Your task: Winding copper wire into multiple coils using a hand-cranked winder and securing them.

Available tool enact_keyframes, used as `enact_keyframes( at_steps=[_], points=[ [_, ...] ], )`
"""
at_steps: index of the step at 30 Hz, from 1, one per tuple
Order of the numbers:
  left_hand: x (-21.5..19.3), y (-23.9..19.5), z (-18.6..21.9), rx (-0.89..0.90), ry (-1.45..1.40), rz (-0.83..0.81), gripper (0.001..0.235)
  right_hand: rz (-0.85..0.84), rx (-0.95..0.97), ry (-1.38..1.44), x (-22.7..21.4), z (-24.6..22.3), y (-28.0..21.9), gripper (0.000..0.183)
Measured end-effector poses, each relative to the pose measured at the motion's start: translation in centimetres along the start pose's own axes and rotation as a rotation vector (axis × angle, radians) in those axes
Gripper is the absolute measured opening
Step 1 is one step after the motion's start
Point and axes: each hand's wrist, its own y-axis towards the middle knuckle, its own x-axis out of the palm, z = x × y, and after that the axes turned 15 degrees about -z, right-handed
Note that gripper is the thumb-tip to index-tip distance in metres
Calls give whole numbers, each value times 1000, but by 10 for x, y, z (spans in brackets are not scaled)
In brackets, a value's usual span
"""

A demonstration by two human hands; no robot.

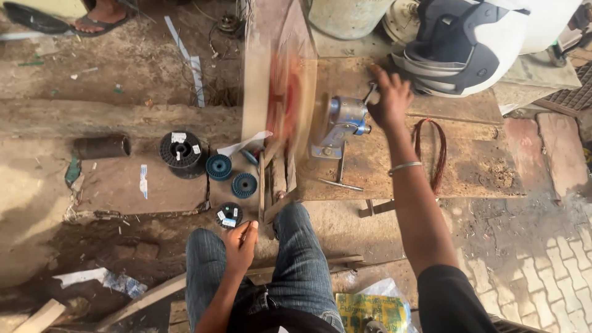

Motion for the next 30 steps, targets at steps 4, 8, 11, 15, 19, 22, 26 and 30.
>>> enact_keyframes(
  at_steps=[4, 8, 11, 15, 19, 22, 26, 30],
  points=[
    [0, 1, -1, 41, 10, 2, 41, -106, 4, -112, 83, 16, 0, 110],
    [-3, 0, -4, 48, -15, -4, 41, -311, -8, -3, 115, 11, -56, 39],
    [-2, 2, -3, 34, 6, 9, 41, -275, -27, 20, 80, -7, -111, 29],
    [-2, 0, 0, 57, 15, 21, 44, -142, -114, 26, 49, -3, -173, 35],
    [-3, -2, 1, 54, 5, 30, 43, 39, -153, -3, 8, 9, -193, 18],
    [0, -9, -11, 46, -43, 15, 44, 115, -137, -95, -32, 12, -183, 18],
    [2, -7, -13, 31, -77, 3, 42, 316, -185, 36, -54, 18, -124, 6],
    [0, -5, -18, 0, -26, 1, 41, 363, -125, 76, -69, 2, -67, 5]
  ],
)
